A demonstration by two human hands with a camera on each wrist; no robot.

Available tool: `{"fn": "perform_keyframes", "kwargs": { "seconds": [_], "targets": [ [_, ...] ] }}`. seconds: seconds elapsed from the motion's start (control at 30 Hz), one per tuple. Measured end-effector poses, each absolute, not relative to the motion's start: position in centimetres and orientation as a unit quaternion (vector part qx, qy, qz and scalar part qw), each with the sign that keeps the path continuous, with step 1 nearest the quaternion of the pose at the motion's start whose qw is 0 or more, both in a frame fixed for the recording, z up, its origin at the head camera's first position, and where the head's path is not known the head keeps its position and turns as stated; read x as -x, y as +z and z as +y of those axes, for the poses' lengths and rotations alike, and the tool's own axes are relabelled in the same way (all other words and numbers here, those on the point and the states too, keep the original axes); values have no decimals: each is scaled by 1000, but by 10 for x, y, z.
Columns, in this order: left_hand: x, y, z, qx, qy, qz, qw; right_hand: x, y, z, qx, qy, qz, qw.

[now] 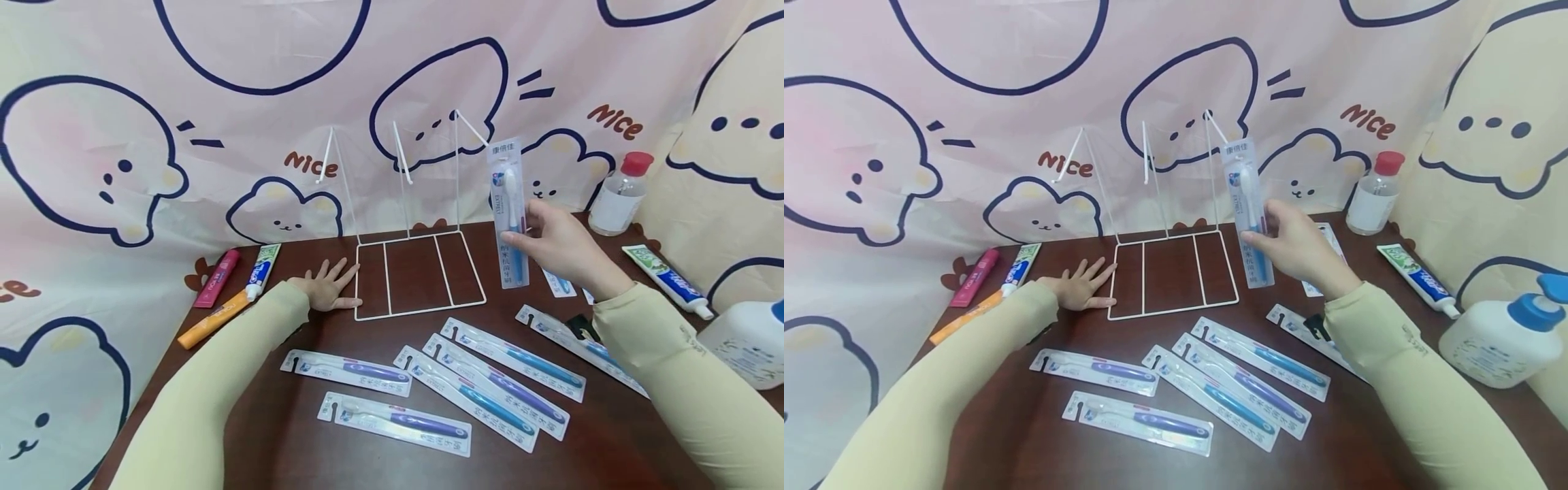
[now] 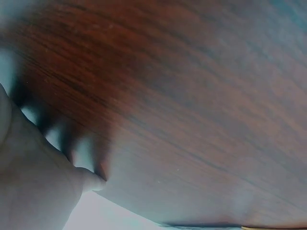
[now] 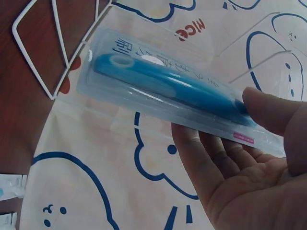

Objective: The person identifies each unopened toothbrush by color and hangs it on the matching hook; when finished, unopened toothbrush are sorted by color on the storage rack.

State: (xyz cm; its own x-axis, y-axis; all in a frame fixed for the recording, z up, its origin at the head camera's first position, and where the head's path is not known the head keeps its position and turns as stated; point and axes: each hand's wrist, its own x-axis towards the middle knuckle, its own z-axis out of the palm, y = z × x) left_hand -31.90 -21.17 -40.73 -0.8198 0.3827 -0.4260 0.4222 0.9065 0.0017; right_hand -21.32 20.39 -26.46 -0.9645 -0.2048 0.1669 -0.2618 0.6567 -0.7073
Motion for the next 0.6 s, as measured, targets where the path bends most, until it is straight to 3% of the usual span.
{"fn": "perform_keyframes", "kwargs": {
  "seconds": [0.3, 0.6],
  "targets": [
    [320, -404, -210, -213, -69, 952, 206, 236, -278, 200, -119, 395, -911, 24],
    [321, -407, -211, -205, -61, 951, 224, 303, -277, 180, -142, 417, -898, -11]
  ]
}}
